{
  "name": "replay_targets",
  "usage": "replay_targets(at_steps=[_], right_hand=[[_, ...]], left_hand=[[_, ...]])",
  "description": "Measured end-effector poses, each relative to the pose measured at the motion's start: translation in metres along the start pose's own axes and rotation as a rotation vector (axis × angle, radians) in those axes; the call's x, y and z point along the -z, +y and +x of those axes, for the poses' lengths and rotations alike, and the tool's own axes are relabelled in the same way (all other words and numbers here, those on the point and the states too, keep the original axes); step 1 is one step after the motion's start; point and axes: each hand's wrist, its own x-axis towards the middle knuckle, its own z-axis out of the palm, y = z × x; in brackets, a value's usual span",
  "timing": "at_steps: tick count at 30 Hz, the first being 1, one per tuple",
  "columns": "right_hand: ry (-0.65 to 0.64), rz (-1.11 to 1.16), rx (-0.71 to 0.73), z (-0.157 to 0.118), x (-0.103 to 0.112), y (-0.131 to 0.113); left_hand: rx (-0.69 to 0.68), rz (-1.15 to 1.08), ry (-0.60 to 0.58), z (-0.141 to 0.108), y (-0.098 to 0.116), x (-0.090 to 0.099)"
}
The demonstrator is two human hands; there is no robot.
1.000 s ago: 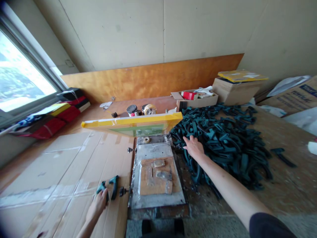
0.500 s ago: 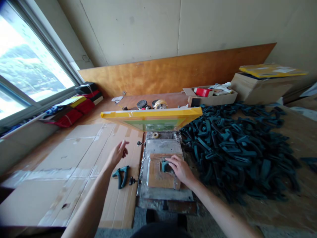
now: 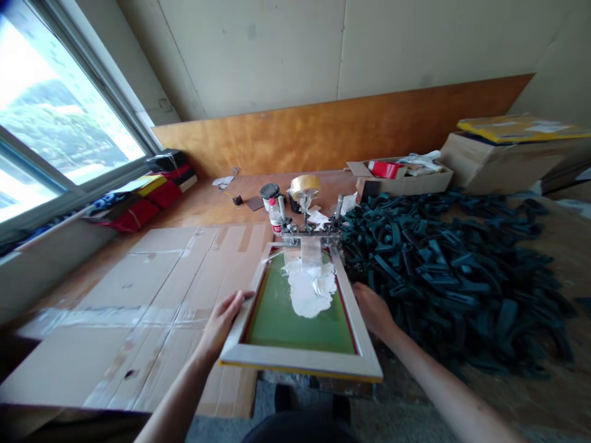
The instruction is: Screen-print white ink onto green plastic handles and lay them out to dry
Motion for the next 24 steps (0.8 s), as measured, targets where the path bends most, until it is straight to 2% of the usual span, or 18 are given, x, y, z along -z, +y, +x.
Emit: replay_targets(at_steps=[2, 4, 5, 7, 10, 13, 16, 19, 21, 24], right_hand=[[0.106, -0.005, -0.049, 0.023, 0.019, -0.001], [0.177, -0.036, -0.008, 0.051, 0.031, -0.018], [0.164, -0.070, 0.041, 0.065, 0.033, -0.030], [0.030, -0.162, 0.122, 0.083, 0.029, -0.055], [-0.178, -0.234, 0.144, 0.082, 0.012, -0.079], [-0.225, -0.209, 0.265, 0.053, 0.002, -0.083], [-0.278, -0.146, 0.507, 0.025, 0.009, -0.077], [-0.361, -0.086, 0.604, 0.023, 0.022, -0.073], [-0.323, -0.047, 0.555, 0.029, 0.023, -0.072], [-0.093, -0.037, 0.502, 0.027, 0.009, -0.072]], left_hand=[[0.081, 0.052, -0.025, -0.002, -0.040, -0.003], [0.124, 0.121, 0.000, 0.001, -0.071, -0.008], [0.133, 0.167, 0.017, 0.004, -0.082, -0.010], [0.140, 0.243, 0.025, 0.010, -0.095, -0.013], [0.131, 0.290, 0.001, 0.014, -0.099, -0.011], [0.132, 0.303, -0.012, 0.013, -0.098, -0.010], [0.120, 0.304, -0.012, 0.012, -0.099, -0.010], [0.109, 0.295, -0.011, 0.012, -0.101, -0.010], [0.107, 0.285, -0.008, 0.012, -0.102, -0.010], [0.107, 0.268, -0.001, 0.013, -0.103, -0.009]])
